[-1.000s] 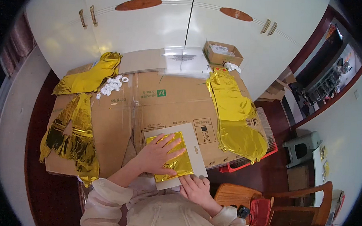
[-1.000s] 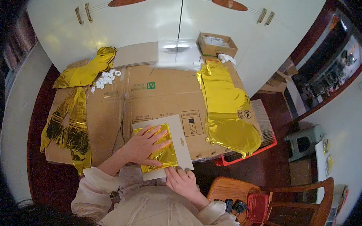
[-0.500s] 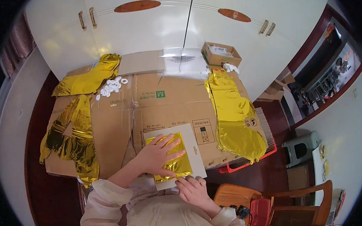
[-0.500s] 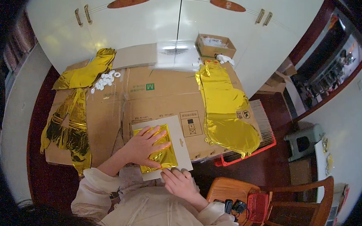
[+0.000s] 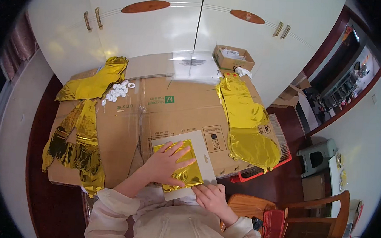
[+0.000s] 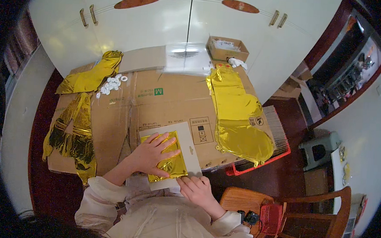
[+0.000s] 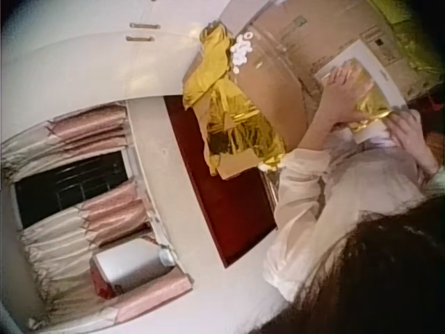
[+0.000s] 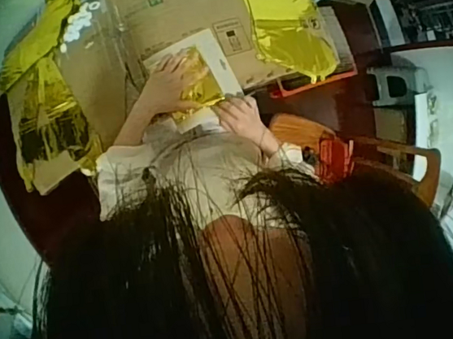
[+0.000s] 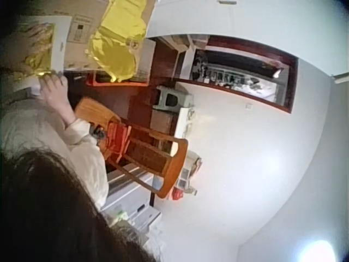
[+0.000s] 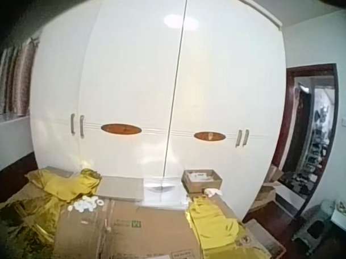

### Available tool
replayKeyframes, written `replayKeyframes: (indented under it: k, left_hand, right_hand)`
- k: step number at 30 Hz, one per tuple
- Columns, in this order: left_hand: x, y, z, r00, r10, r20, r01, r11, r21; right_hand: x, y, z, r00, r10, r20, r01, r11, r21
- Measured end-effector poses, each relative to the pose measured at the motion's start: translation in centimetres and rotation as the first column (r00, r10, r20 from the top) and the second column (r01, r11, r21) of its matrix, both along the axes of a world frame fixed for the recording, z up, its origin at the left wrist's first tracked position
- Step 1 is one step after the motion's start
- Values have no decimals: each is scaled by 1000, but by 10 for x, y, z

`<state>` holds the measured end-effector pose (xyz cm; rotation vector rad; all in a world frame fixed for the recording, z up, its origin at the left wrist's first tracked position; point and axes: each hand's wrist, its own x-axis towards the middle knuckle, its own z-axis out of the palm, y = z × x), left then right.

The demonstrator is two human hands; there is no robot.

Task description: The recorder is manually wrapping cardboard sheets in gold foil and organizing them on top of a shipping box.

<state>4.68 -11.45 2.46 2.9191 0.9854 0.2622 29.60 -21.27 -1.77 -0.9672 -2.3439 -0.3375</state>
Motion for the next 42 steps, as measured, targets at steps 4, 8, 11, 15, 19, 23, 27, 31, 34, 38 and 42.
replayKeyframes:
  k: [4, 8, 11, 15, 19, 23, 27, 31, 34, 38, 42]
  left_hand:
    - [-1, 0, 0, 1000, -4, -11, 4, 1000, 5]
    - [-1, 0, 0, 1000, -11, -13, 11, 1000, 8]
    - [-1, 0, -1, 1000, -3, -22, 3, 1000, 0]
    - [-1, -1, 0, 1000, -6, -25, 7, 1000, 3]
    - [-4, 3, -11, 998, 0, 62, 1, 1000, -22]
    - [-9, 8, -8, 953, 61, 297, -11, 986, -167]
    - [-18, 2, 15, 913, 179, 368, -124, 978, -167]
    - [-40, -14, 16, 871, 305, 385, -247, 949, -194]
    - [-49, -31, 11, 852, 363, 376, -310, 930, -196]
    - [-56, -44, 4, 813, 390, 432, -353, 921, -165]
    - [-52, -53, 16, 714, 458, 529, -397, 888, -234]
  right_hand:
    - [-1, 4, 6, 1000, 14, 6, -14, 1000, -6]
    - [0, 6, 9, 999, -4, -43, 3, 1000, -26]
    - [0, 10, 13, 996, -22, -86, 15, 997, -75]
    - [-8, 21, 27, 996, 81, -47, -89, 976, -197]
    - [-26, 23, 35, 986, 162, 40, -147, 954, -262]
    - [-52, 18, 43, 975, 222, 33, -194, 907, -374]
    - [-75, 14, 44, 983, 143, 114, -93, 929, -359]
    - [-84, 13, 33, 984, 64, 167, -7, 947, -322]
    - [-84, 14, 28, 985, 56, 165, -3, 951, -310]
    - [-80, 18, 24, 996, 84, 35, -71, 956, -284]
    - [-68, 23, 48, 891, -106, -441, -158, 838, -522]
